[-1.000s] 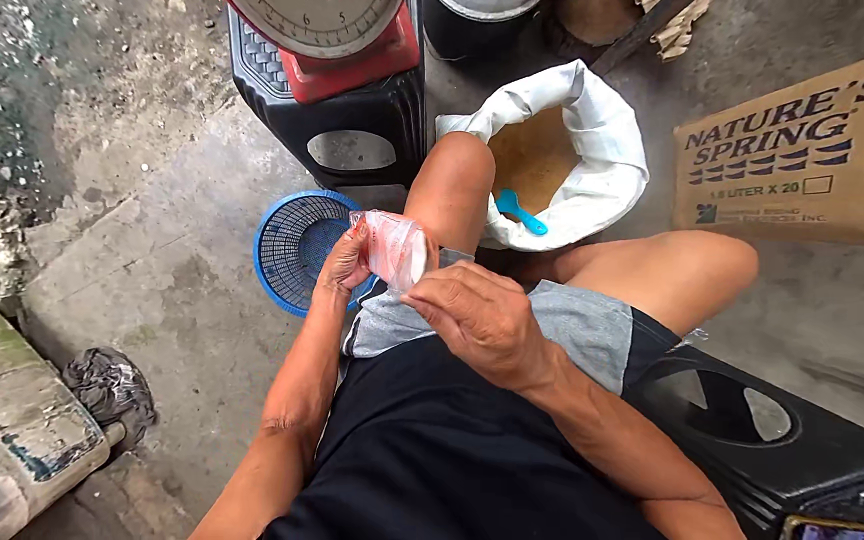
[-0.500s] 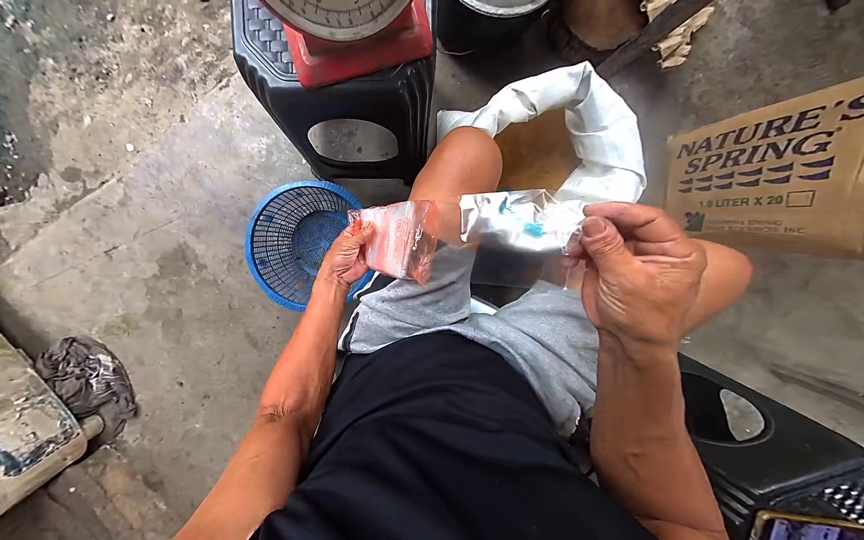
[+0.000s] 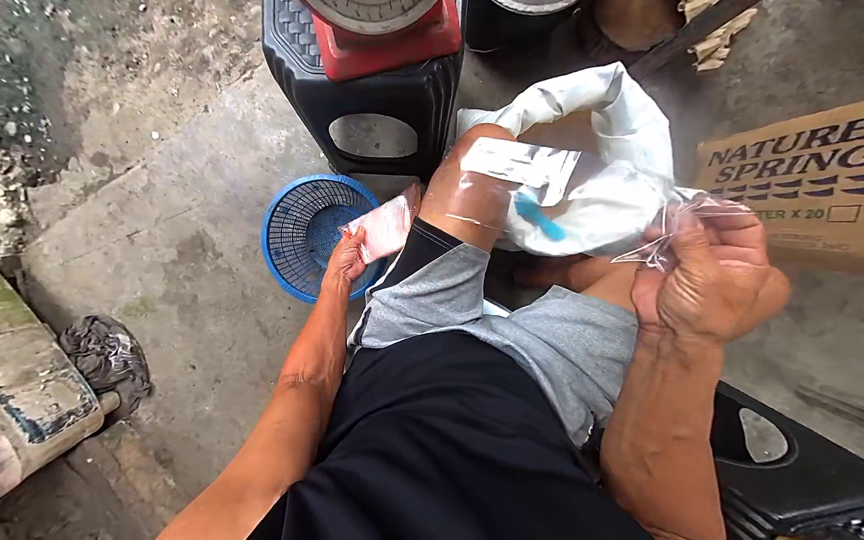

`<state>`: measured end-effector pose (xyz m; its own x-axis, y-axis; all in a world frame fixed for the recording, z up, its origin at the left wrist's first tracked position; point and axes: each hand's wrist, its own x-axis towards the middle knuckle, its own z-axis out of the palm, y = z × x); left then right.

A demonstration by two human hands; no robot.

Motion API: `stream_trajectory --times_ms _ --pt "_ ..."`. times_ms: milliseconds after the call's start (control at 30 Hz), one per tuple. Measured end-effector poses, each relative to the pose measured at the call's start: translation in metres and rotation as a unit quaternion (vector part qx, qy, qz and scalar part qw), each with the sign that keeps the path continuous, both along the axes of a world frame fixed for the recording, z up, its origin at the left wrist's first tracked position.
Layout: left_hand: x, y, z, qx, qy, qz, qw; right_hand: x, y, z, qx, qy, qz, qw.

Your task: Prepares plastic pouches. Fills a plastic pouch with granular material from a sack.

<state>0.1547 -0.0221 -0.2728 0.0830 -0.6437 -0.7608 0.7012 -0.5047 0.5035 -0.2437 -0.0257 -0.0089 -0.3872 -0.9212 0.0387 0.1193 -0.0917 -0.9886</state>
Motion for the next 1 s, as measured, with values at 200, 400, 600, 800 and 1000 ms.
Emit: stream_trajectory --times_ms 200,400,600,800,1000 --pt "0.035 -0.013 -0.026 0.057 -0.091 0.01 0.994 0.003 0.004 -0.015 0.022 -0.006 -0.01 1.0" --pt "0.069 -0.022 -0.046 0.059 -0.179 -0.059 0.98 0.008 0.005 -0.017 0.025 0.0 -0.016 1.0" --pt "0.084 -0.026 -0.068 0.075 -0.265 -0.112 0.955 0.01 0.004 -0.019 0.028 0.016 -0.022 0.999" --pt "0.071 -0.049 0.005 0.108 -0.459 -0.21 0.856 0.018 0.005 -0.013 0.043 -0.031 -0.006 0.999" --pt "-0.015 -0.04 0.177 -0.229 -0.495 -0.151 0.824 0.0 0.004 -0.012 0.028 -0.063 -0.073 0.995"
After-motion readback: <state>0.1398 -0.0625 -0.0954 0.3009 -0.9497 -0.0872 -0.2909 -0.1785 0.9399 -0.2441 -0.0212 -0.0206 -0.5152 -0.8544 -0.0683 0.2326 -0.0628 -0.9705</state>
